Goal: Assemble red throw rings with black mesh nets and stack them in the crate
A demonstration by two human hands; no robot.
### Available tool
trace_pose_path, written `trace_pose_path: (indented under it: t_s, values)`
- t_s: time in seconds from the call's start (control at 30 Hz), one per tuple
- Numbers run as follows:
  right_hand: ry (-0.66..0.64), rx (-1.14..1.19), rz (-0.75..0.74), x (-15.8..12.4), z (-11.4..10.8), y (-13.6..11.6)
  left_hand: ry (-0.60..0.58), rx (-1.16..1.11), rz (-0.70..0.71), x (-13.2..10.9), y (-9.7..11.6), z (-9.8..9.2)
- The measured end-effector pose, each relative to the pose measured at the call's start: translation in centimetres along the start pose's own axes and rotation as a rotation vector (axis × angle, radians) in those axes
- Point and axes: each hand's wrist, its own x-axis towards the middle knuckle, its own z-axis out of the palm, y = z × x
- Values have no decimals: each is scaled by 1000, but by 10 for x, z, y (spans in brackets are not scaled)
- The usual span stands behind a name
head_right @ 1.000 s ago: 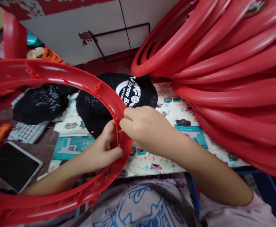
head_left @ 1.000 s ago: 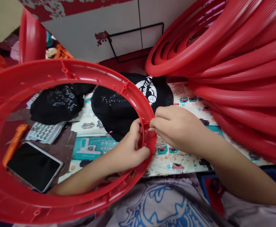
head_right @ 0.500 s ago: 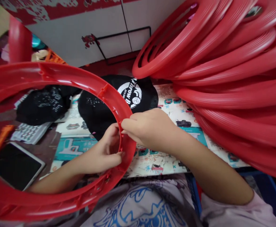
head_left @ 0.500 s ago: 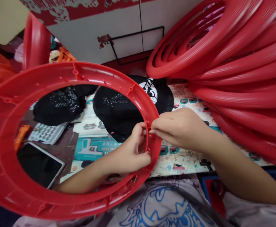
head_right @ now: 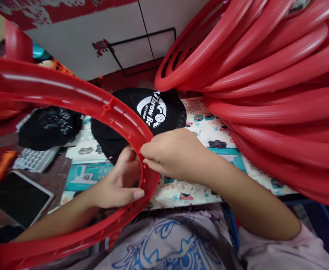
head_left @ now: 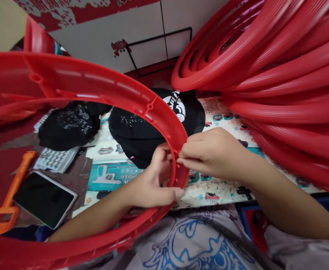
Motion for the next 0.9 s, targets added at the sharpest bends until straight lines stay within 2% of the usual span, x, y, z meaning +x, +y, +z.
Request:
trace_pose_path:
  t_s: [0.13,0.23,0.33,0.57,0.73,0.9]
  values:
    - [-55,25,38,2,-2,-3,110,64,44,4,-1,4]
    - [-69,29,47,1,-2,-1,130,140,-3,3,2,6]
    - [-29,19,13,-1,-3,1,137,193,-69,0,3,4]
    - [28,-11,-109,-4,-2,2,49,268,-95,-4,-1,-1]
    - [89,-3,-122,-3,2,5,-1,187,-125,-2,6,5]
    - [89,13,-175,-3,2,6,-12,143,-142,-2,9,6]
